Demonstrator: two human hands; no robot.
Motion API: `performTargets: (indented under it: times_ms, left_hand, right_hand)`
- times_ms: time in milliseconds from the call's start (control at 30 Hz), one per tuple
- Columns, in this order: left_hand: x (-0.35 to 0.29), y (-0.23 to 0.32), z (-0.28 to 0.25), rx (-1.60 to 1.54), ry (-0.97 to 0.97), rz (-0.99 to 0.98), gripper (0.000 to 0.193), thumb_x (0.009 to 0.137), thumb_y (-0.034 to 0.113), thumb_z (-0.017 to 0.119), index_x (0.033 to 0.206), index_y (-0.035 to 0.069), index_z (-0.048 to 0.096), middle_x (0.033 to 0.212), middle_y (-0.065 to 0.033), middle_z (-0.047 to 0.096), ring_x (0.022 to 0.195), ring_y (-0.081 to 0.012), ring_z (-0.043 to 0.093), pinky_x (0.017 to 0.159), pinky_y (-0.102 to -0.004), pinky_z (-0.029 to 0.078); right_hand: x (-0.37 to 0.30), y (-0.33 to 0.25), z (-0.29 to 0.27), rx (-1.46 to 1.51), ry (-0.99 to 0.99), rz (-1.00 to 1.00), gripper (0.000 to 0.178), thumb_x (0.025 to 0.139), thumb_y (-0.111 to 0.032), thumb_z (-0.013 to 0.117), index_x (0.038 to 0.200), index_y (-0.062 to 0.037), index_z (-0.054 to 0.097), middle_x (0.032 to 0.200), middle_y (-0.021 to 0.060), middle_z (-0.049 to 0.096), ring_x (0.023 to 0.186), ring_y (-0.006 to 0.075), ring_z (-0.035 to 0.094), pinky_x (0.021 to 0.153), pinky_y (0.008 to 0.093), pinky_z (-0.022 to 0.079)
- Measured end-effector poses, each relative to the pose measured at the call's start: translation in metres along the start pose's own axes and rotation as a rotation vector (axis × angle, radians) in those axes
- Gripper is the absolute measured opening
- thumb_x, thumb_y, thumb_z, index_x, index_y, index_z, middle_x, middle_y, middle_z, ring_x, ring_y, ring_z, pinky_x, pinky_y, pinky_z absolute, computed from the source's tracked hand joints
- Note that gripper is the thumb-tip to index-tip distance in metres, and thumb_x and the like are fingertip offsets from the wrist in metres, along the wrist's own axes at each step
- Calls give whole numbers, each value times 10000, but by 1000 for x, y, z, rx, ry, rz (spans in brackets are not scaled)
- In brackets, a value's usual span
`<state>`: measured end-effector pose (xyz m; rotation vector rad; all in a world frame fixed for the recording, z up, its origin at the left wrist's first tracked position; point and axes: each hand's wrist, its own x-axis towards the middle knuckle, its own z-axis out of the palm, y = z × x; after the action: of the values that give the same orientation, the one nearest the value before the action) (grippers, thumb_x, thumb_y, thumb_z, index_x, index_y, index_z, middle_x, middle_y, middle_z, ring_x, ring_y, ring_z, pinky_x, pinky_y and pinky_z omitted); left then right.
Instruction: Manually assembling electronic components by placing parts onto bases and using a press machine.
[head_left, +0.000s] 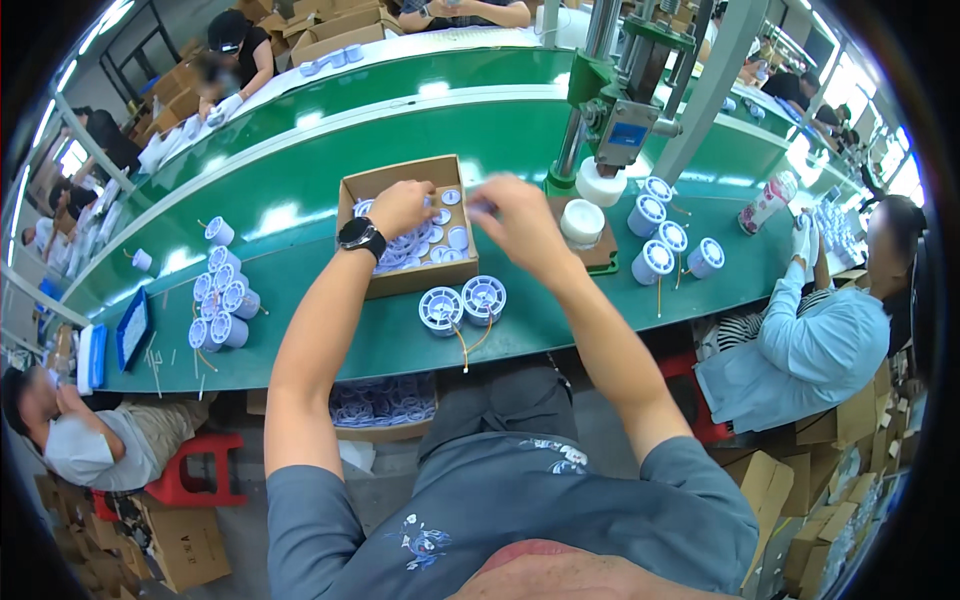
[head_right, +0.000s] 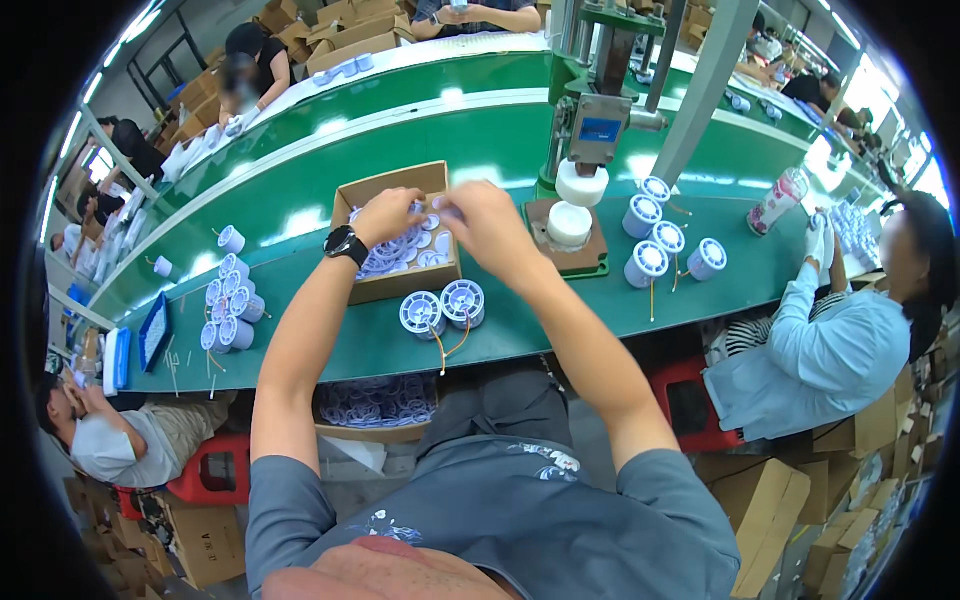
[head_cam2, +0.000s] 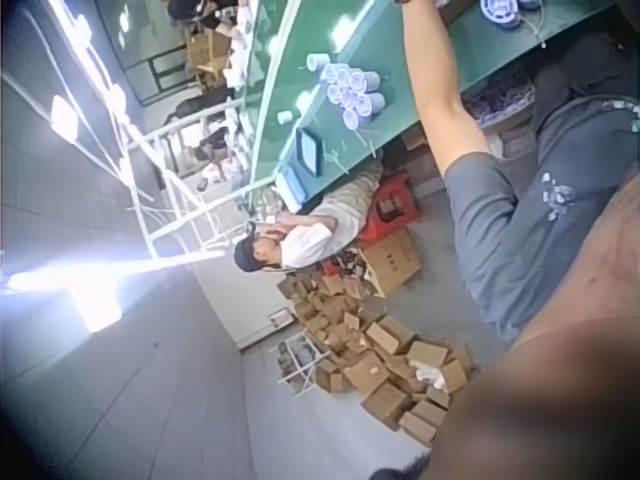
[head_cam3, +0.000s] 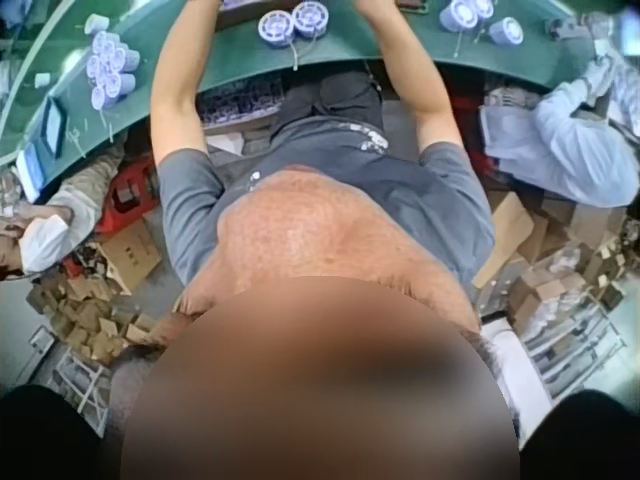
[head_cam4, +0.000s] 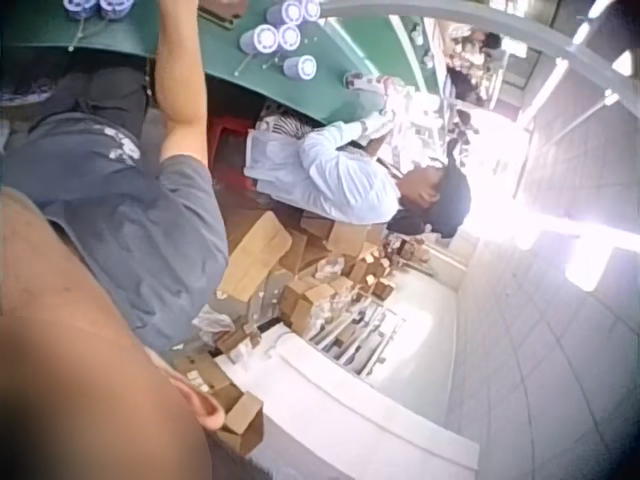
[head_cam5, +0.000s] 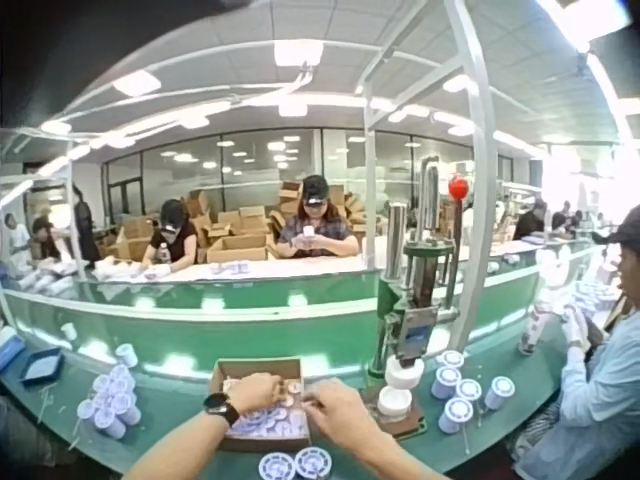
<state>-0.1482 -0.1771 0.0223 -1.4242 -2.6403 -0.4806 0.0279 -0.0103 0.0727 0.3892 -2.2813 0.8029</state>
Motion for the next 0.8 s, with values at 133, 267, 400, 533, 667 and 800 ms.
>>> performTargets:
  times_ms: [133, 267, 400, 533, 667, 800]
  left_hand:
    - [8, 18, 6, 178, -77, 22, 304, 747, 247, 780, 990, 73, 721, 1029, -199, 658, 1008, -383, 629, 868, -475, 527]
    - [7, 30, -4, 228, -34, 43, 278, 751, 196, 758, 989, 72, 685, 1016, -161, 613, 1015, -364, 582, 846, -461, 516]
    - [7, 20, 1, 199, 81, 237, 264, 748, 166, 740, 980, 60, 669, 967, -178, 640, 942, -355, 621, 799, -461, 523]
    - [8, 29, -10, 83, -86, 108, 181, 793, 128, 670, 952, 47, 642, 926, -201, 672, 883, -366, 651, 758, -463, 527]
    - [-29, 49, -47, -126, 255, 133, 224, 857, 26, 572, 1070, 15, 642, 913, -222, 680, 839, -364, 668, 751, -423, 518]
    - [-136, 92, -68, -133, 292, -111, 276, 867, -47, 487, 1113, -21, 610, 973, -199, 662, 883, -379, 648, 790, -412, 504]
  right_hand:
    - [-87, -5, -21, 67, 34, 217, 163, 748, 10, 732, 889, -15, 654, 933, 111, 665, 900, 314, 636, 807, 374, 518]
    - [-141, -5, -9, -48, -65, 196, 165, 759, 1, 729, 908, -2, 658, 997, 120, 662, 966, 315, 625, 838, 383, 514]
    - [-144, -6, -12, -78, -90, 170, 205, 753, -8, 731, 947, 3, 667, 1060, 131, 649, 999, 319, 614, 856, 396, 508]
    - [-148, -5, -12, -108, -96, 175, 226, 752, -25, 735, 971, 0, 683, 1086, 142, 639, 1018, 330, 607, 866, 403, 500]
    - [-146, -20, -25, -196, -39, 275, 220, 760, -17, 726, 977, -6, 693, 1060, 144, 643, 996, 334, 609, 857, 409, 497]
    - [-159, -16, -42, -296, -59, 384, 262, 752, -2, 728, 1012, -17, 692, 1079, 153, 631, 982, 333, 605, 834, 403, 500]
